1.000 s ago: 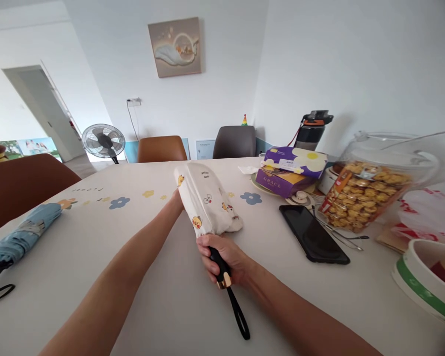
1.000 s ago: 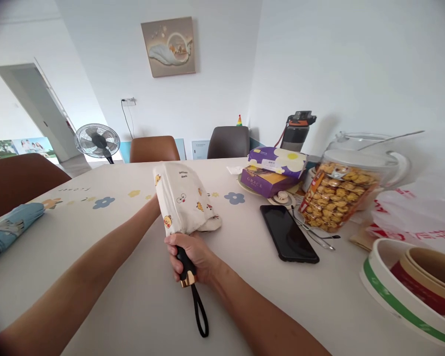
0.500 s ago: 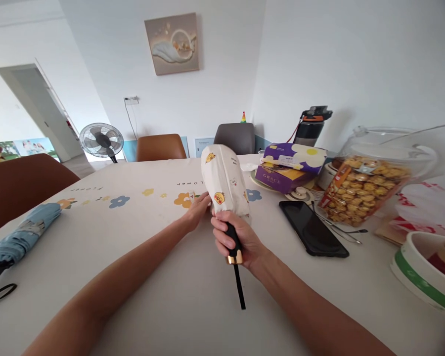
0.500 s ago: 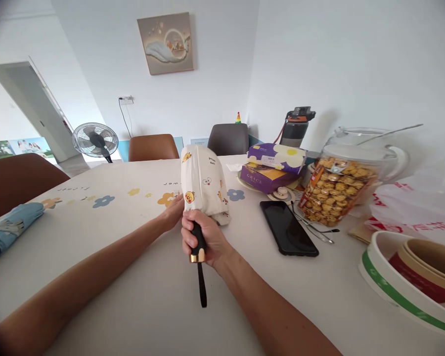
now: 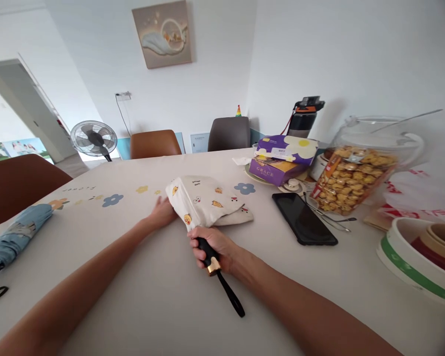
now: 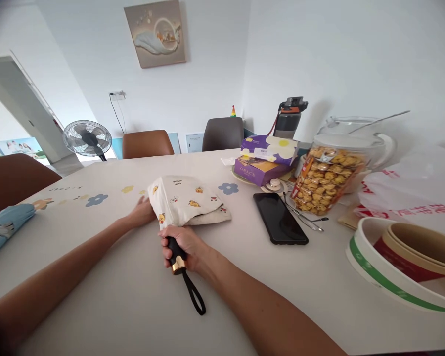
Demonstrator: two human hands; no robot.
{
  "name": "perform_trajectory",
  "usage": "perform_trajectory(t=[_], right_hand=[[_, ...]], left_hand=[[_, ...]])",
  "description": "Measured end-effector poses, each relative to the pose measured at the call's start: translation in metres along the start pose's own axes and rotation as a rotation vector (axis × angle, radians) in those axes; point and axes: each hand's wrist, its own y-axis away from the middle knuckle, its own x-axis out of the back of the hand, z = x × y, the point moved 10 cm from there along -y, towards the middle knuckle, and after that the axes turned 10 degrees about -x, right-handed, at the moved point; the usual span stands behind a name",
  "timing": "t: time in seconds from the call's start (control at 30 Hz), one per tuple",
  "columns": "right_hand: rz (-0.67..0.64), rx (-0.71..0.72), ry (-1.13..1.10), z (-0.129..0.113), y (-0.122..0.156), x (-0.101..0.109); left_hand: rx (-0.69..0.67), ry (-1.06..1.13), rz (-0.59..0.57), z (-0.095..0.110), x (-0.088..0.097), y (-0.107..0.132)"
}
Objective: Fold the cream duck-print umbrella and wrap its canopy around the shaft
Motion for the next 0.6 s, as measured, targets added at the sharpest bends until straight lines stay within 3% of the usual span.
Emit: perform_trajectory(t=[0.13, 0.2, 0.3, 0.43, 0.5, 0.6], right_hand=[[0.025, -0.028, -0.063, 0.007, -0.004, -0.002], [0.043, -0.042, -0.080, 0.008, -0.003, -0.001], [0.066, -0.025, -0.084, 0.006, -0.001, 0.000], [0.069, -0.001, -0.064, 0.003, 0.000, -0.001], [0.078, -0.005, -0.057, 0.003, 0.000, 0.000], [0.088, -0.022, -0.068, 0.005, 0.000, 0.001]], left_hand=[[0.231, -0.034, 0.055, -0.066, 0.022, 0.020], [0.269, -0.010, 0.171, -0.071, 0.038, 0.026], [0.126, 0.159, 0.377, -0.037, 0.059, 0.022], [-0.047, 0.483, 0.432, 0.023, 0.067, 0.001], [-0.139, 0.613, 0.331, 0.057, 0.061, -0.018], [-0.309, 0.622, 0.070, 0.113, 0.039, -0.047]])
